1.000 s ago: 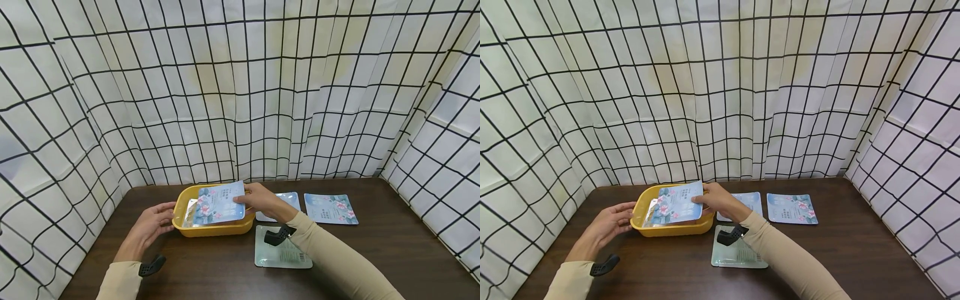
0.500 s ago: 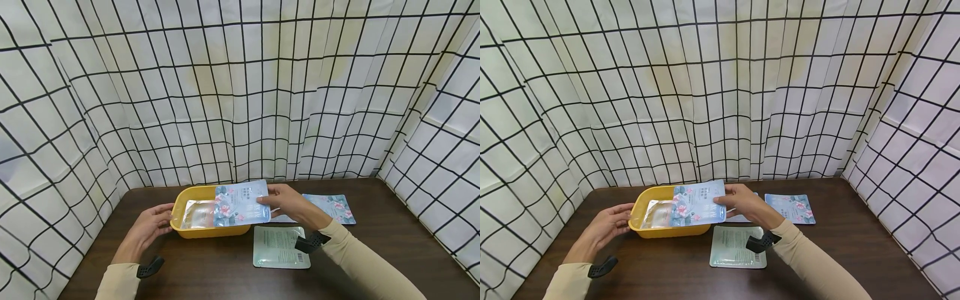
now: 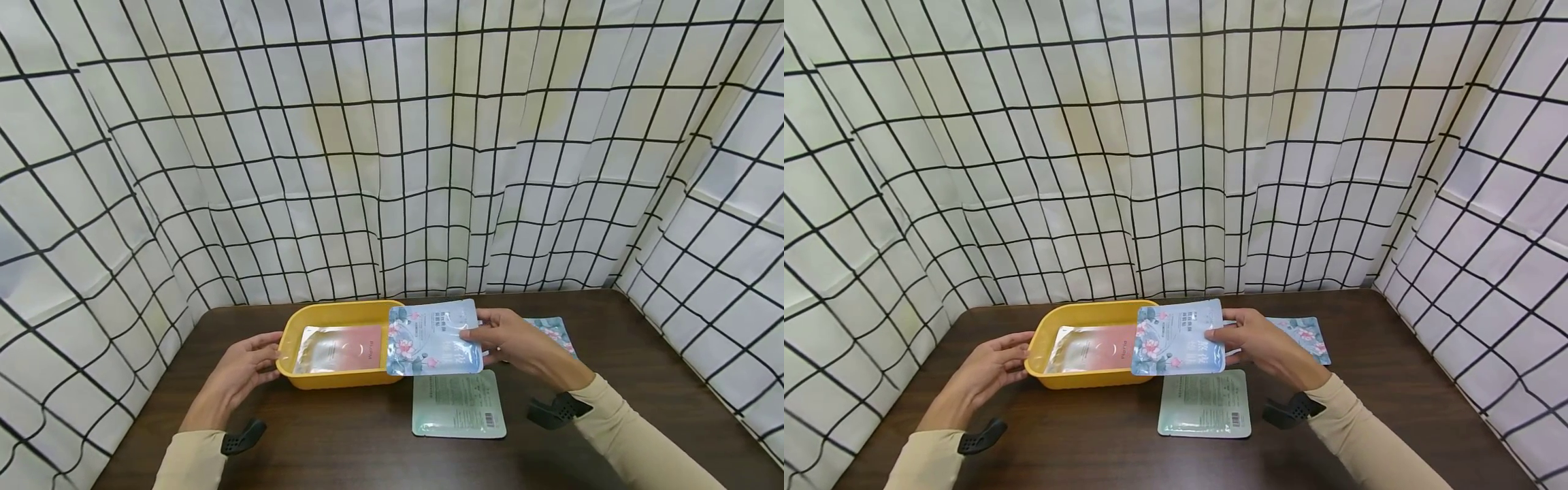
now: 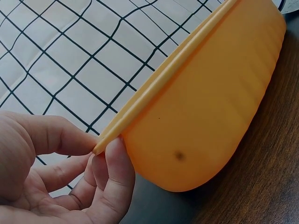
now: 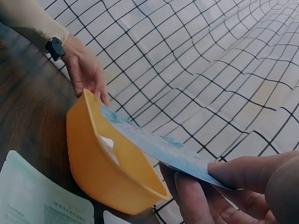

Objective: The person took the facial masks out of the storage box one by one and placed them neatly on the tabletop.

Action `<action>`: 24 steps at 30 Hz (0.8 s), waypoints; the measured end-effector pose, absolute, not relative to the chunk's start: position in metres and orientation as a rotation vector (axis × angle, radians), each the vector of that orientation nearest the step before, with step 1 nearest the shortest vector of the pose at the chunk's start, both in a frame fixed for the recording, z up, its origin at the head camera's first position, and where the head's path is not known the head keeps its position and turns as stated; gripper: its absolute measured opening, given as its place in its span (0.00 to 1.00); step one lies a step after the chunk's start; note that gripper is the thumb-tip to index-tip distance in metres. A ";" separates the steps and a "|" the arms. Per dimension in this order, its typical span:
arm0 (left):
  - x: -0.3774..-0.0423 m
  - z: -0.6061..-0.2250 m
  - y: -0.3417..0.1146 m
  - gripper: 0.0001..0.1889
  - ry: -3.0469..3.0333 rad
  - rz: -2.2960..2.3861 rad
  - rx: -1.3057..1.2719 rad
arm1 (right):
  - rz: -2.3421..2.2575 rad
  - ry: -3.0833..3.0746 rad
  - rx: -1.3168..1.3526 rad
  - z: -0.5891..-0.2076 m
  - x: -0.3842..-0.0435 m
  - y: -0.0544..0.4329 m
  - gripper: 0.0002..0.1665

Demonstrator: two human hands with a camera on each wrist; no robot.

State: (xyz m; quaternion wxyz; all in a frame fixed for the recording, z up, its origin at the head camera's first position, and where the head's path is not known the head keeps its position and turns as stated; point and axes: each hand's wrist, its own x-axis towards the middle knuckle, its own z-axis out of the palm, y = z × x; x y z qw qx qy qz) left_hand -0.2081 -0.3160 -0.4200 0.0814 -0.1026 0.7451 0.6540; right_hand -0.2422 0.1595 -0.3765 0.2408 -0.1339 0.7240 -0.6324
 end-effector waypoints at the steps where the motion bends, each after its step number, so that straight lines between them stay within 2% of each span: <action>1: -0.208 -0.420 -0.316 0.30 2.228 1.954 -0.303 | -1.730 1.981 -0.362 -0.377 -0.240 0.163 0.33; 10: -0.207 -0.419 -0.317 0.29 2.236 1.955 -0.311 | -1.724 1.970 -0.339 -0.387 -0.225 0.199 0.36; 24: -0.207 -0.419 -0.317 0.28 2.216 1.975 -0.322 | -1.702 1.922 -0.273 -0.417 -0.205 0.274 0.34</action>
